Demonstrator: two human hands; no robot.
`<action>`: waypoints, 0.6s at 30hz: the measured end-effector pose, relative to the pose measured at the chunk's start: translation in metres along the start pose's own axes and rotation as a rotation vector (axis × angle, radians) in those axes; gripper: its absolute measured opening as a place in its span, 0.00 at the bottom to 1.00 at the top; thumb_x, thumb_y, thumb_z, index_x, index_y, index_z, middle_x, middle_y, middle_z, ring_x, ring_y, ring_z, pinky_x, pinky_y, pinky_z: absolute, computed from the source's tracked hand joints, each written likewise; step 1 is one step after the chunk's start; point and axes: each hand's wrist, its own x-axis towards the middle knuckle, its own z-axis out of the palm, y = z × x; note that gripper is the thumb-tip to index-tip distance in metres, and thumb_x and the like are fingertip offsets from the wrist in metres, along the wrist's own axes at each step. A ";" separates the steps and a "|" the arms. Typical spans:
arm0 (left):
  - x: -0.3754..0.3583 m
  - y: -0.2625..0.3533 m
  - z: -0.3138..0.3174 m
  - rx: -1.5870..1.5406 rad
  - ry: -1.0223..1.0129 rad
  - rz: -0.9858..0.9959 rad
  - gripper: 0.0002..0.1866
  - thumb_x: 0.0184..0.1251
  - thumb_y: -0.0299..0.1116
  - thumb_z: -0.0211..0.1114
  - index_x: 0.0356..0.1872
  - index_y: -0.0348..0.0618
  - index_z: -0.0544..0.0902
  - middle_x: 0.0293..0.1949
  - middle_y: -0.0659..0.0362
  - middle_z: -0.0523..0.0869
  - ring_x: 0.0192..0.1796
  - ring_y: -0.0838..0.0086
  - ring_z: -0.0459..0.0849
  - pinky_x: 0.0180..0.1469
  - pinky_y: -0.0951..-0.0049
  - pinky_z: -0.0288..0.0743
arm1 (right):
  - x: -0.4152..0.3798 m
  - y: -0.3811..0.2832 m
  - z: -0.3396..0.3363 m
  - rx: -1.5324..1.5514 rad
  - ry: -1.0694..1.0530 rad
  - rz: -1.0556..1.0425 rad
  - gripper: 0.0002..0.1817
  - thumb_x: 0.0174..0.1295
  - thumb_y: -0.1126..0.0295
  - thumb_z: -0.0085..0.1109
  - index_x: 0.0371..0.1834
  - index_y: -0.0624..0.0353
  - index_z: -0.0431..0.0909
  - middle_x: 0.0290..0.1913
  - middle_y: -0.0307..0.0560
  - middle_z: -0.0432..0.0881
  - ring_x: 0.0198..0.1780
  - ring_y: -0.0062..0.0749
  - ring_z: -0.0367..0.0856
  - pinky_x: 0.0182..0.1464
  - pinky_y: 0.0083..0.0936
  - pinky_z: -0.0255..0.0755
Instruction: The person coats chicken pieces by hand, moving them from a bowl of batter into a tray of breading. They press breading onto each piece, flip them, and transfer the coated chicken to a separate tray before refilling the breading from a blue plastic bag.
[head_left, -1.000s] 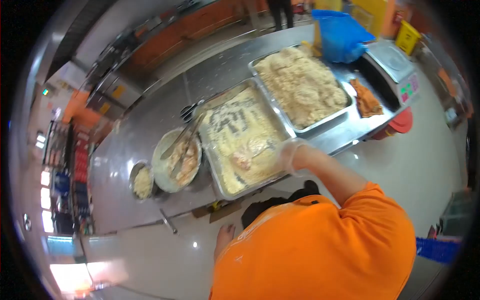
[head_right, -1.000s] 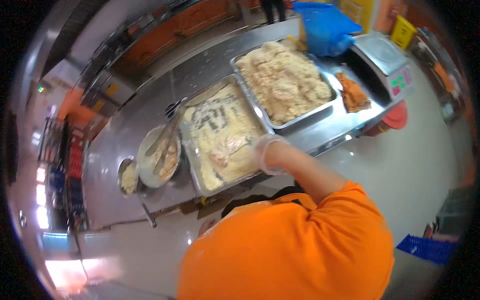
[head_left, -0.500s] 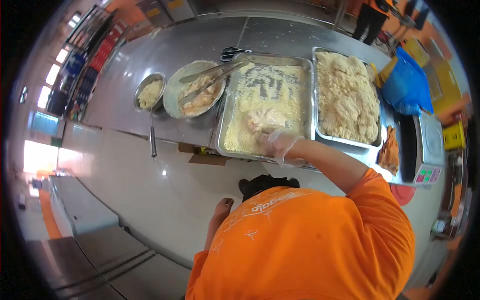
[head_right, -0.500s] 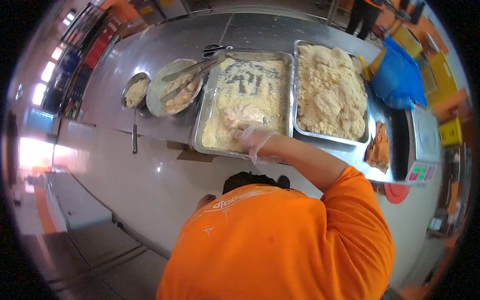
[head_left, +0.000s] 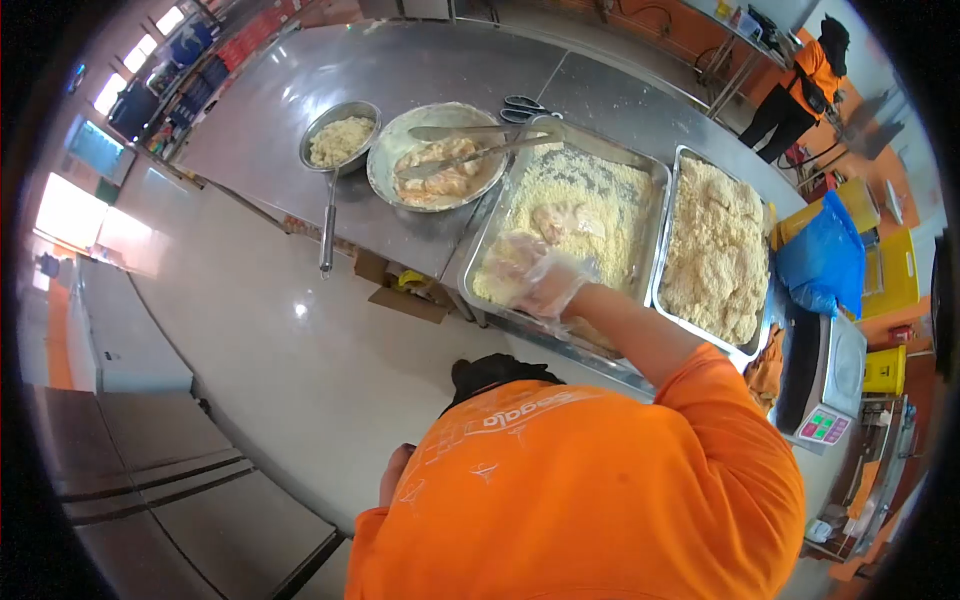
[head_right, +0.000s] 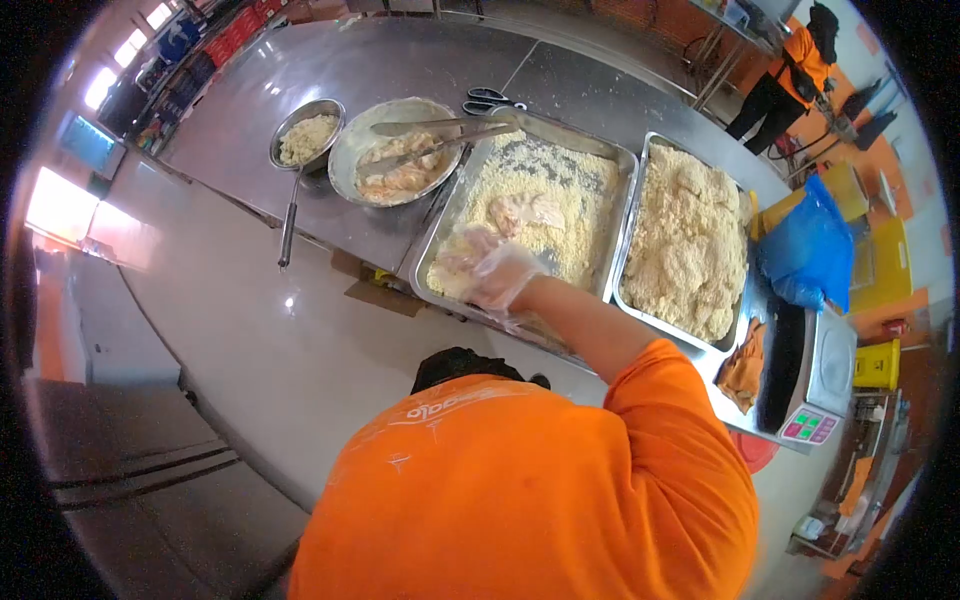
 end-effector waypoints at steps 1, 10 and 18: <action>0.003 0.004 -0.005 -0.080 -0.024 -0.056 0.15 0.56 0.41 0.51 0.34 0.39 0.79 0.40 0.47 0.78 0.44 0.55 0.76 0.47 0.63 0.70 | 0.010 0.002 0.012 -0.007 0.077 -0.067 0.25 0.55 0.54 0.39 0.59 0.43 0.62 0.64 0.45 0.55 0.64 0.42 0.54 0.64 0.30 0.50; 0.051 -0.001 -0.094 0.178 0.234 0.264 0.14 0.59 0.37 0.48 0.29 0.39 0.78 0.37 0.47 0.78 0.41 0.53 0.75 0.43 0.58 0.70 | -0.009 0.011 0.019 0.119 0.055 0.026 0.13 0.52 0.69 0.42 0.41 0.48 0.72 0.37 0.44 0.74 0.38 0.35 0.73 0.38 0.25 0.70; 0.063 -0.028 -0.159 -0.011 0.154 0.008 0.16 0.56 0.40 0.51 0.34 0.37 0.77 0.39 0.43 0.78 0.45 0.51 0.75 0.48 0.59 0.69 | -0.010 0.038 -0.096 0.365 0.089 0.947 0.17 0.57 0.61 0.45 0.46 0.56 0.73 0.30 0.50 0.75 0.32 0.26 0.72 0.38 0.25 0.68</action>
